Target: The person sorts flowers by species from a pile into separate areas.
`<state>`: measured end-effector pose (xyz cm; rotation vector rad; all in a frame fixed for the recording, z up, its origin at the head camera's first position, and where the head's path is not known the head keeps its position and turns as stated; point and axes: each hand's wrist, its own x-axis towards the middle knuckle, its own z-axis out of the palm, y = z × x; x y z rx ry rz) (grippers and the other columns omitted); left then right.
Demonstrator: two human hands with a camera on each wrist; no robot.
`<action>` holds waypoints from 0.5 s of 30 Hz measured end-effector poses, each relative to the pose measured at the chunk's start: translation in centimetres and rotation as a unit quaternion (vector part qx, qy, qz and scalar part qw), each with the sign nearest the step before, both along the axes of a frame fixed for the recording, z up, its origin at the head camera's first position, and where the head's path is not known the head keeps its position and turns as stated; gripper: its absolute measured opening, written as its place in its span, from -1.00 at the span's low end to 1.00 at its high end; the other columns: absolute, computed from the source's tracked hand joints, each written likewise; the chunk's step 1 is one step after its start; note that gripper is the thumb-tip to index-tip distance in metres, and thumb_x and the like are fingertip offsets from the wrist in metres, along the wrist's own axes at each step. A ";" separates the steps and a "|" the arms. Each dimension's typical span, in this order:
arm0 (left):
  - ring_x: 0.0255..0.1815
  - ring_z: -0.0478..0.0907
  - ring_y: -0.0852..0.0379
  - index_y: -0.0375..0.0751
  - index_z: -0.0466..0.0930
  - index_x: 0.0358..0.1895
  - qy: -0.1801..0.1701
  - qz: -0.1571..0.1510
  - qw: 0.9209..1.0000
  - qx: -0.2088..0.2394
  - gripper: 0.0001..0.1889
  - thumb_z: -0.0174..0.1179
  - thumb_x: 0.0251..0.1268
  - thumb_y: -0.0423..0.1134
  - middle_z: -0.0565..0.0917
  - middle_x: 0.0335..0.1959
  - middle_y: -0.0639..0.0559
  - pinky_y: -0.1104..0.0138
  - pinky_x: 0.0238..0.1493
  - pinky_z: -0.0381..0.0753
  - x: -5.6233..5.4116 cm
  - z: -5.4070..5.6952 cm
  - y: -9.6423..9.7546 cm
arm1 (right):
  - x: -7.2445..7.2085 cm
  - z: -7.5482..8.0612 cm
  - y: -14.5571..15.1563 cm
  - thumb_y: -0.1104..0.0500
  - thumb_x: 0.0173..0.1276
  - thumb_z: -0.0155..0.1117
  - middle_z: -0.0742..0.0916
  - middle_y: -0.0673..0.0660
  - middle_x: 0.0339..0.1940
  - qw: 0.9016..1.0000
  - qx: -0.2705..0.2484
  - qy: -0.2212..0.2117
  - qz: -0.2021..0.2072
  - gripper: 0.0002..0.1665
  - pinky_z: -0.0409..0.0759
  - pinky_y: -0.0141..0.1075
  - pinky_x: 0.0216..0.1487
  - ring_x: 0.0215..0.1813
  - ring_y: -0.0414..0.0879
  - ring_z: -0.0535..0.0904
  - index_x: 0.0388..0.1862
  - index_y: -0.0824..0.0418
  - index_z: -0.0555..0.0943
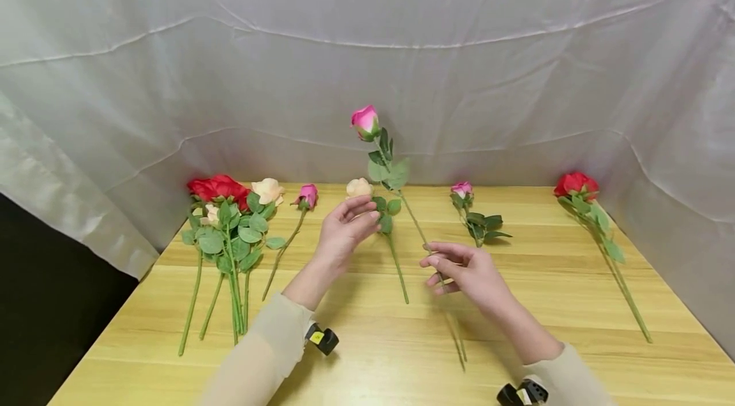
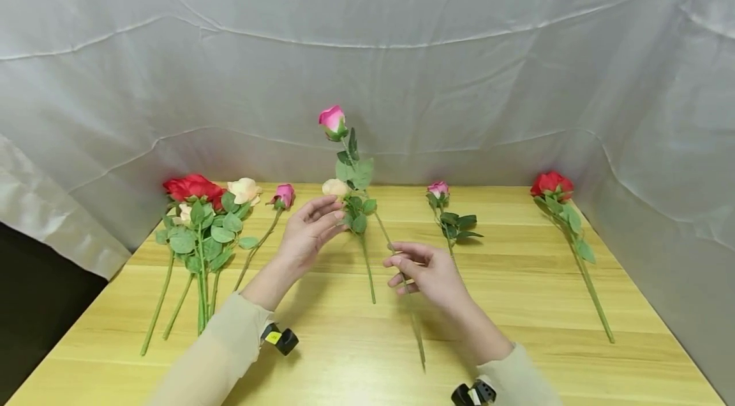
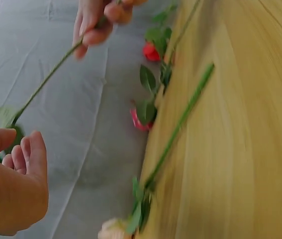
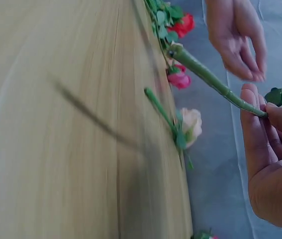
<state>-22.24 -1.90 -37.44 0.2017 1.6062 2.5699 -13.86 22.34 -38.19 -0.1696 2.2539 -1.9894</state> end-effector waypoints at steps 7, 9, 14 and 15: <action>-0.06 0.70 0.15 -0.51 0.43 0.35 0.029 0.033 0.997 -0.068 -0.50 0.26 0.35 -0.60 0.62 0.17 -0.27 0.25 0.07 0.78 -0.5 -0.7 -3.7 | 0.7 -0.2 3.2 0.20 0.61 0.23 0.77 0.36 0.05 0.999 0.024 0.012 -0.028 -0.45 0.84 -0.15 -0.18 -0.19 -0.01 0.80 0.44 0.46 0.45; -0.05 0.70 0.16 -0.51 0.40 0.37 0.030 0.036 0.995 -0.085 -0.48 0.25 0.37 -0.59 0.56 0.25 -0.36 0.25 0.09 0.78 -0.7 -0.9 -5.1 | 0.9 -0.4 4.1 0.18 0.61 0.22 0.78 0.33 0.05 0.999 0.030 0.014 -0.037 -0.44 0.84 -0.14 -0.17 -0.17 0.00 0.81 0.45 0.47 0.44; -0.02 0.69 0.20 -0.48 0.39 0.41 0.027 0.038 0.990 -0.130 -0.47 0.24 0.40 -0.56 0.50 0.33 -0.41 0.26 0.11 0.77 -0.9 -1.3 -8.6 | 1.5 -0.8 6.4 0.16 0.62 0.22 0.82 0.17 -0.01 0.997 0.041 0.011 -0.060 -0.40 0.84 -0.14 -0.17 -0.17 -0.01 0.81 0.46 0.50 0.40; -0.02 0.69 0.20 -0.47 0.39 0.41 0.025 0.038 0.989 -0.139 -0.47 0.24 0.41 -0.55 0.51 0.33 -0.39 0.26 0.11 0.77 -0.9 -1.4 -9.3 | 1.6 -0.8 6.9 0.16 0.62 0.22 0.83 0.15 -0.02 0.997 0.043 0.009 -0.064 -0.39 0.84 -0.13 -0.17 -0.17 -0.01 0.81 0.46 0.52 0.39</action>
